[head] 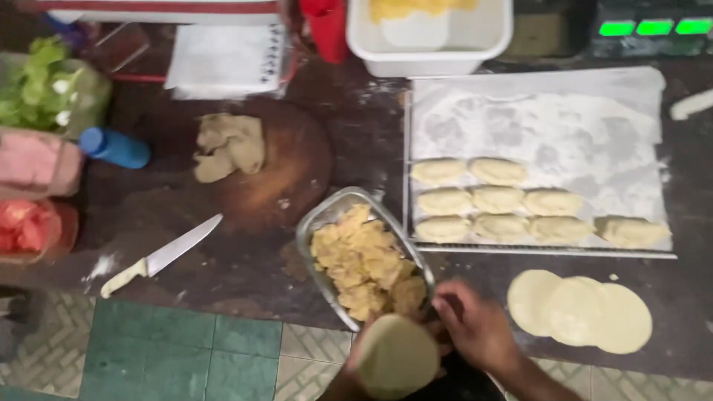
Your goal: Filling and folding dough circles with a savory mixture to prepare pastries on a tray.
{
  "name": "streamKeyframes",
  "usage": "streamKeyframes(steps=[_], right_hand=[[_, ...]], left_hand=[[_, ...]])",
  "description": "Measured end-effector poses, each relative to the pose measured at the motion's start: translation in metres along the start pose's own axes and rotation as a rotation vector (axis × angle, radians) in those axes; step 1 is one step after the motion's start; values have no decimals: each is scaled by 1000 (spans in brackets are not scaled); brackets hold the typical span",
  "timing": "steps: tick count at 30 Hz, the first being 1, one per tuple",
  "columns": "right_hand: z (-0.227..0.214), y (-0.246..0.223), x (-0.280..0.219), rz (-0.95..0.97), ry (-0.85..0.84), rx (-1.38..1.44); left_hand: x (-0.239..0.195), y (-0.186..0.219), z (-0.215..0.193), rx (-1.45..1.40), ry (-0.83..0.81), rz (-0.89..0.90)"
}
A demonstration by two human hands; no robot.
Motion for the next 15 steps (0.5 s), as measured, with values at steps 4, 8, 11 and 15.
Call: streamKeyframes(steps=[4, 8, 11, 15], right_hand=[[55, -66, 30, -428, -247, -104], [148, -67, 31, -791, -279, -308], [169, -85, 30, -939, 109, -432], [169, -92, 27, -806, -24, -356]], left_hand=[[-75, 37, -66, -155, 39, -20], [-82, 37, -97, -257, 46, -37], [-65, 48, -101, -343, 64, -68], [-50, 42, -114, -448, 77, -146]])
Point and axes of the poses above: each hand's wrist, its own x-axis towards the middle knuckle, its own z-axis out of the palm, y = z × x, the point moved 1 cm from there along x, towards the middle knuckle, and after that the axes turned 11 degrees about y, right-handed, at the moved point
